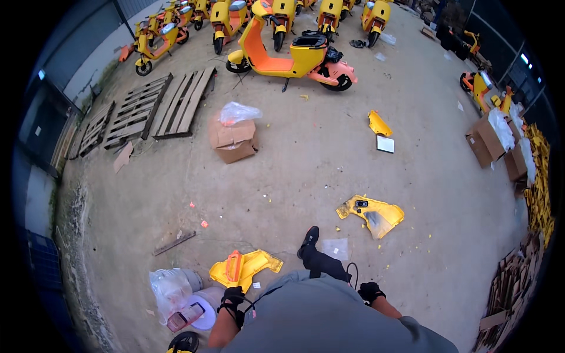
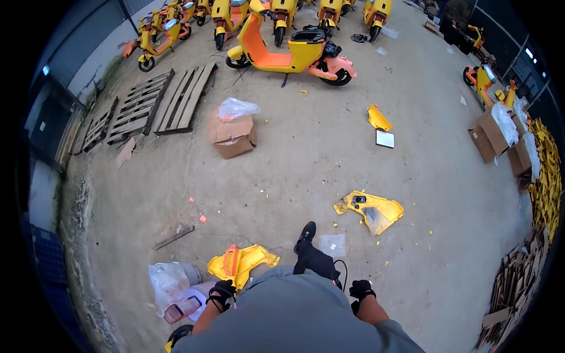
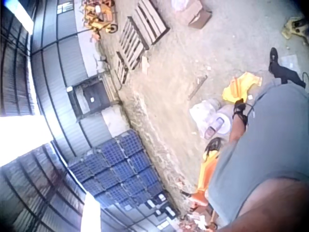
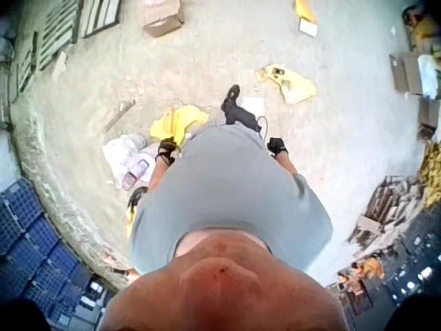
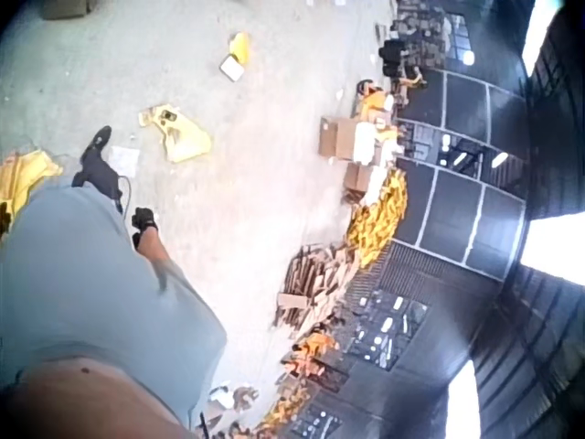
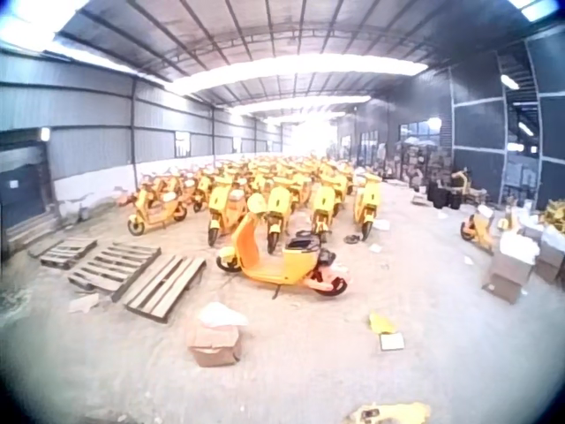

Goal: The person walks through an assembly floor, picks up yellow plastic fairing components from a box and the ground, and begins aligning and snapping them together before attaching them to a scooter frame.

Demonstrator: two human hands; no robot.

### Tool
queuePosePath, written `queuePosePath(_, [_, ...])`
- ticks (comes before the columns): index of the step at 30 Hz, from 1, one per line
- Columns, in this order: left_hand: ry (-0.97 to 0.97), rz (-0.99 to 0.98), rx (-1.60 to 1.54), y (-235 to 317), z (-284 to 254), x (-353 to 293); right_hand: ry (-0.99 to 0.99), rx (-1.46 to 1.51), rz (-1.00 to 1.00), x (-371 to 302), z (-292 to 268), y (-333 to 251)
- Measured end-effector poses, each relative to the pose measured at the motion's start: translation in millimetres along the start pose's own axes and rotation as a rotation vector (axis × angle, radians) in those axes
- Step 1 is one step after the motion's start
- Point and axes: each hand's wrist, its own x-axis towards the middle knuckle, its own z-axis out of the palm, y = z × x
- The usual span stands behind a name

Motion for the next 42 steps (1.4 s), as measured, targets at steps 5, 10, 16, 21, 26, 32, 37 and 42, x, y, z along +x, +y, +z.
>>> queuePosePath(5, [0.080,0.303,0.419,89.8,-77.1,75.9,0.202,-0.060,0.023,101.2,-127.7,51.6])
queuePosePath(10, [0.117,0.406,0.247,194.8,-135.4,172.5,0.442,1.040,0.198,168.1,-251.4,95.1])
queuePosePath(16, [0.006,0.487,0.624,280.7,-197.5,282.3,0.395,1.539,0.475,204.7,-293.2,96.8])
queuePosePath(21, [-0.271,0.053,-0.019,388.7,-237.8,358.5,0.146,0.172,0.384,214.9,-236.9,127.0])
queuePosePath(26, [-0.267,0.024,-0.188,439.4,-265.7,467.9,-0.031,0.213,0.446,212.2,-264.5,158.2])
queuePosePath(32, [-0.329,0.468,0.481,613.8,-351.9,603.6,0.395,0.327,0.636,298.3,-398.0,247.2])
queuePosePath(37, [-0.126,0.952,0.921,747.9,-396.2,686.8,0.471,0.303,0.572,374.1,-472.9,287.5])
queuePosePath(42, [-0.130,0.885,0.838,855.9,-412.9,756.5,0.036,0.317,0.617,428.0,-540.4,352.6])
